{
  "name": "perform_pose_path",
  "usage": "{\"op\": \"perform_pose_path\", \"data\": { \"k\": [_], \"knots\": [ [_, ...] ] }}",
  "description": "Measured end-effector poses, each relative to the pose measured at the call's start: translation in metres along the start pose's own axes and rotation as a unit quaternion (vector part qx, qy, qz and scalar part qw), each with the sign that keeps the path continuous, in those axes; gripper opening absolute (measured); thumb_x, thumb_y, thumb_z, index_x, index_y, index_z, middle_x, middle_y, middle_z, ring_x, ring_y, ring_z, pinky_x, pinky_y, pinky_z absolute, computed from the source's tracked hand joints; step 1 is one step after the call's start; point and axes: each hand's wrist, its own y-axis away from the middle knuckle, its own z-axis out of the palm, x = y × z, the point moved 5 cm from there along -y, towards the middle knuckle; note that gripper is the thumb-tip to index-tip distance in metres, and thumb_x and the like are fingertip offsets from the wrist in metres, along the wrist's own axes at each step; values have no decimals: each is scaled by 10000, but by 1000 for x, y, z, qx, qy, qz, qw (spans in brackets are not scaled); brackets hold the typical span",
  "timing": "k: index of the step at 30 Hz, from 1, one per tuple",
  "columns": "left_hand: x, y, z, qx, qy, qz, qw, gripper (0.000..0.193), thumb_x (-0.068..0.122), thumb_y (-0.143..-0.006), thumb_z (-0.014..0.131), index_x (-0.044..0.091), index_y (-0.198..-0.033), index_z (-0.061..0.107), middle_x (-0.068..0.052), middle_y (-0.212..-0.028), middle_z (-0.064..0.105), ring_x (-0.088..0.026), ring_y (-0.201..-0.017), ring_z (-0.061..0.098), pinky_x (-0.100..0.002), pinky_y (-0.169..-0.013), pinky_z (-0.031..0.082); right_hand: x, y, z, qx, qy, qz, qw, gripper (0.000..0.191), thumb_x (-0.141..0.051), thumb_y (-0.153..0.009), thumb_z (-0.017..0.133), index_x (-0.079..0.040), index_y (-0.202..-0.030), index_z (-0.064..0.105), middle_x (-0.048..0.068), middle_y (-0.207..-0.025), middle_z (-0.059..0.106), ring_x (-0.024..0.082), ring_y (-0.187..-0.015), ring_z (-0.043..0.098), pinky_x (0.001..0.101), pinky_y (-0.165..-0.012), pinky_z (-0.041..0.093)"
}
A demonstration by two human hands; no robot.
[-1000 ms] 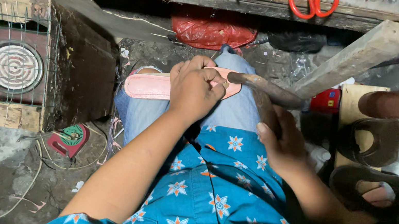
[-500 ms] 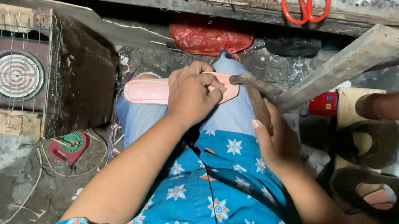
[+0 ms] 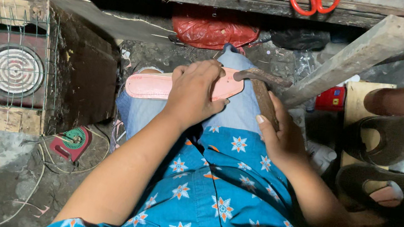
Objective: The person assembles a sandal by attaching a brown upper to a light-colored sole using a hammer and nails, then secures a pink insole with additional nails. The person uses pliers to trim excess material and inspects the finished sandal.
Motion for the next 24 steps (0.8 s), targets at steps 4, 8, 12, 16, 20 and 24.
{"op": "perform_pose_path", "data": {
  "k": [4, 8, 12, 16, 20, 24],
  "knots": [
    [1, 0, 0, 17, -13, 14, 1000, 673, 253, -634, 893, 98, -1217, 595, -60, -1266, 628, -258, -1222, 562, -456, -1001, 353, -3, 0, -3, 12, 38, -27, 999, 605, -289, -945, 624, -164, -1518, 471, 153, -893, 724, 237, -756, 732, 364, -738, 557],
    [0, 0, 0, 23, -10, 21, 999, 681, 246, -609, 895, 80, -1204, 606, -76, -1275, 623, -268, -1214, 558, -457, -986, 349, 3, 1, -4, 0, 37, 16, 999, 634, -312, -916, 630, -201, -1520, 474, 188, -919, 748, 277, -804, 759, 376, -792, 567],
    [-2, -1, 0, 17, 1, 19, 1000, 673, 239, -617, 891, 75, -1208, 614, -71, -1284, 625, -264, -1216, 559, -449, -986, 350, -8, 12, -7, 64, 40, -169, 983, 589, -275, -983, 648, -97, -1520, 485, 245, -1219, 698, 344, -1063, 717, 410, -907, 537],
    [-3, 0, 1, 14, 2, 16, 1000, 648, 240, -623, 889, 77, -1191, 624, -67, -1278, 626, -265, -1210, 559, -449, -993, 348, -1, 23, -12, 98, 63, -160, 980, 565, -315, -962, 671, -83, -1454, 521, 237, -1166, 686, 368, -1090, 696, 404, -938, 529],
    [-2, 2, 0, 19, 2, 18, 1000, 616, 235, -632, 882, 81, -1172, 629, -64, -1290, 624, -263, -1222, 560, -442, -996, 351, 0, 20, -8, 63, 95, -123, 986, 337, -325, -990, 678, -81, -1202, 580, 228, -1079, 645, 378, -996, 620, 422, -919, 493],
    [0, 2, -1, 25, -3, 20, 999, 592, 219, -620, 876, 78, -1140, 632, -58, -1301, 628, -265, -1228, 561, -445, -993, 349, -8, 15, 5, 43, 59, -174, 982, 503, -255, -975, 647, -11, -1405, 554, 243, -1201, 660, 405, -1085, 660, 437, -895, 509]
  ]
}}
